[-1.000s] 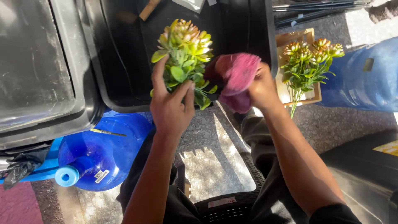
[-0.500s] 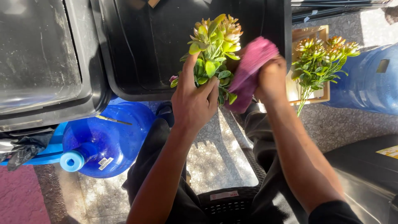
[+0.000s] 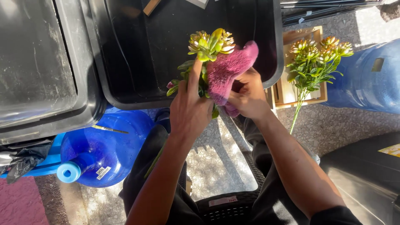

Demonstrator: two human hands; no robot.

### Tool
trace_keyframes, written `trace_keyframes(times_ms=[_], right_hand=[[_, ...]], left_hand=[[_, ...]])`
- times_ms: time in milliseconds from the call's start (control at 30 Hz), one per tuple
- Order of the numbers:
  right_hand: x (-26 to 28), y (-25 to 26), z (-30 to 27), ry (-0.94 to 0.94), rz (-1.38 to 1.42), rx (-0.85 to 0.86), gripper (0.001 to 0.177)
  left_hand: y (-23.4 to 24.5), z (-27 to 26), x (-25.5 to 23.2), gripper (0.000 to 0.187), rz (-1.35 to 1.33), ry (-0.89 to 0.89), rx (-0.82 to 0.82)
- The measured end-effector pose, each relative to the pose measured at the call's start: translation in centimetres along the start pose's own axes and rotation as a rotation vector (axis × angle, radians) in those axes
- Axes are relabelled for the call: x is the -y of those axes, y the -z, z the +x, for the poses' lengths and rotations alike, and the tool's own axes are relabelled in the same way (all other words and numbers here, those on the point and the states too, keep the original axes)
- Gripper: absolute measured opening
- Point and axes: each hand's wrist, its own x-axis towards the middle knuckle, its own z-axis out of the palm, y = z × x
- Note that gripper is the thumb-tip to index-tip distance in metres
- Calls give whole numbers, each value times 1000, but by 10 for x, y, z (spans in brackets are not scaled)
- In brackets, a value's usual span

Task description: Cleaning and wiping down artificial flowers with a cloth.

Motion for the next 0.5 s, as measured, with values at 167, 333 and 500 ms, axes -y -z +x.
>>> trace_keyframes(times_ms=[167,333,500], right_hand=[[6,-5,0,-60,-75,-1,28],[-8,-1,-2,-430,105,-19,23],[-34,14,-9,-360,416,-47,19]], left_hand=[[-3,2,-6,41,46,-11,75],[-2,3,0,36,-39,-17,97],[11,2,2,21,-214,-55,-81]])
